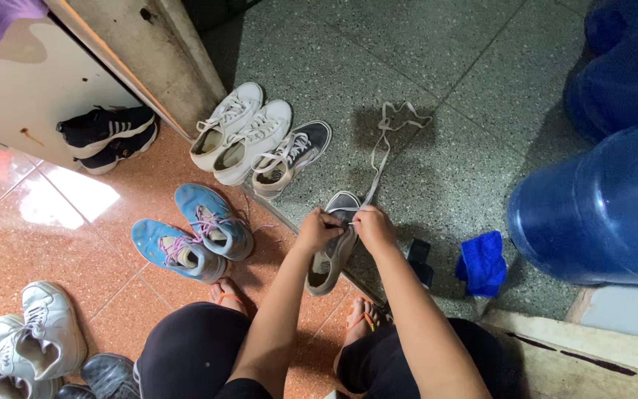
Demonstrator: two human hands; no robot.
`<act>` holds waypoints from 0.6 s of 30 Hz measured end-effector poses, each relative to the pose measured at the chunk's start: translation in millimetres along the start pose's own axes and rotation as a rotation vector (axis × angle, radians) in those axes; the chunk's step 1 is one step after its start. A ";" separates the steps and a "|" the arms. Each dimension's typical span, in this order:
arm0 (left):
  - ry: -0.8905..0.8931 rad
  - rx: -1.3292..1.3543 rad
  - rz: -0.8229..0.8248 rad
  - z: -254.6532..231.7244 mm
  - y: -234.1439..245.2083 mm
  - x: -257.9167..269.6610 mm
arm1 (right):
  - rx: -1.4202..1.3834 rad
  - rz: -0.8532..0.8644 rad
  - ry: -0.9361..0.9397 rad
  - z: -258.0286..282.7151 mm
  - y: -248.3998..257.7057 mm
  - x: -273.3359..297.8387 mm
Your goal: The person sits on the floor and repairs a pair of gray sneakers by replacing the laces. They remove the old laces, wipe the shoes with a blue cloth, and thread new white laces through the eyelets, finishing by tying them.
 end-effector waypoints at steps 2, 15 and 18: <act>0.030 0.095 0.026 11.9 -3.6 -1.1 | 0.000 0.005 -0.005 2.1 -0.2 1.3; -0.043 0.361 0.128 26.6 7.4 12.3 | -0.145 0.035 0.140 4.8 4.3 -4.8; -0.071 0.385 0.138 23.7 14.1 16.8 | -0.151 0.054 0.133 11.9 8.1 -4.5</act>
Point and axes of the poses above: each hand's wrist, its own x-axis away from the middle knuckle, its own y-axis out of the back of the hand, z = x × y, the point moved 4 cm from there along -x, towards the middle knuckle, and after that the axes turned 3 degrees about y, right-handed, at the moved point
